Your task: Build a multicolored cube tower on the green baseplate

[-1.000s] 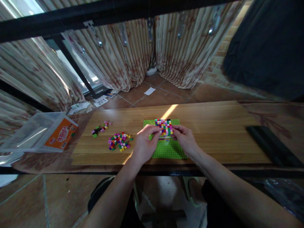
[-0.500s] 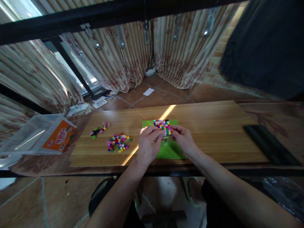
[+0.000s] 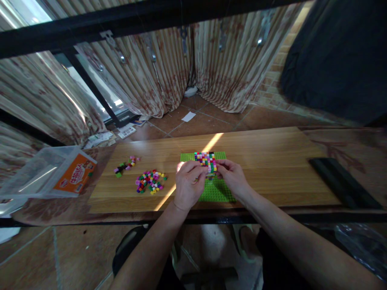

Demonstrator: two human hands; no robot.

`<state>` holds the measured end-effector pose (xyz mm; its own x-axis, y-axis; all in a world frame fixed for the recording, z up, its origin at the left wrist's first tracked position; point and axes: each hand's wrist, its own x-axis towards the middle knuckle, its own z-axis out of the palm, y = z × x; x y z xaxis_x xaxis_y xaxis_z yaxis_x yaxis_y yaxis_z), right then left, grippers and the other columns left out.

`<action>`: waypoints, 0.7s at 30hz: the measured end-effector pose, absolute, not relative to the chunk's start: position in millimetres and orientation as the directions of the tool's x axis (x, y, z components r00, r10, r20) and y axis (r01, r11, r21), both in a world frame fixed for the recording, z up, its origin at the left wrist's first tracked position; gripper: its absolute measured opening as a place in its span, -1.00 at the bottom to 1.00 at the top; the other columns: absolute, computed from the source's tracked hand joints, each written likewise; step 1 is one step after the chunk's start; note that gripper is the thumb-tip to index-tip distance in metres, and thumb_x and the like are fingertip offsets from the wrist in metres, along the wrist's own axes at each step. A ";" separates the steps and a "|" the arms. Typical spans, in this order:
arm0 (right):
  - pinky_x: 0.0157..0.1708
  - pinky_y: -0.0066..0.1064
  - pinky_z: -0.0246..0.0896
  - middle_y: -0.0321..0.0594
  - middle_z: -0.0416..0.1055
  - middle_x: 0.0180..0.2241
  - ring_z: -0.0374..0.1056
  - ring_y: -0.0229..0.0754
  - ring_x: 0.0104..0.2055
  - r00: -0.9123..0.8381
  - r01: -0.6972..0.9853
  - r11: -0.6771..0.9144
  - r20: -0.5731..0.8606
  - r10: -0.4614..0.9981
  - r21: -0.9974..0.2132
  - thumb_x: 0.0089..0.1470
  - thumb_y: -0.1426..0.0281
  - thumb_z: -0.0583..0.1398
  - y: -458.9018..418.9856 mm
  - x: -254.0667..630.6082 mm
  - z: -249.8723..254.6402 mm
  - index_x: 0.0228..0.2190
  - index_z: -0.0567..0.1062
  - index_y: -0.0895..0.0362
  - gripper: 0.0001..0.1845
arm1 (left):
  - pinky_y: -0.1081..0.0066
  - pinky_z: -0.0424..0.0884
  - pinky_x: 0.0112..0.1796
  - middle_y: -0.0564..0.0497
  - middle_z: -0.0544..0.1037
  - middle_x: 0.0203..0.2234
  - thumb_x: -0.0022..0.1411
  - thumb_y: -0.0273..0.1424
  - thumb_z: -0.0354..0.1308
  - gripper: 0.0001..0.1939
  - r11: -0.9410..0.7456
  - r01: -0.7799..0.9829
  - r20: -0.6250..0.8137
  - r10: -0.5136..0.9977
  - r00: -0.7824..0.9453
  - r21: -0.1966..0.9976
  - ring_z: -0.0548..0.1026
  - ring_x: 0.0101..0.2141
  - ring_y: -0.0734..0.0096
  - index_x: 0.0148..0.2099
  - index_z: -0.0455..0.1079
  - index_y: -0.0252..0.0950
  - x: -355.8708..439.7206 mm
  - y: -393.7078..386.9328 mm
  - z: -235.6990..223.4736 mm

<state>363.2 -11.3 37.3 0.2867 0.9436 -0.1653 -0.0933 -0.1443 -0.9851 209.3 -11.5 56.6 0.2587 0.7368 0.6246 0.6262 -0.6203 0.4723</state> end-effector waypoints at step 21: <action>-0.60 -0.51 0.12 -0.34 0.41 -0.61 0.21 -0.36 -0.60 0.294 -0.166 -0.165 -0.209 0.933 -0.972 -0.28 0.28 0.27 -12.2 359.9 39.8 -0.47 0.53 0.17 -0.74 | 0.29 0.31 -0.14 -0.01 0.57 -0.28 0.29 -0.45 0.09 -0.80 -0.666 0.662 0.634 0.685 0.359 0.344 0.44 -0.23 0.35 -0.12 0.50 -0.18 203.1 -14.4 47.1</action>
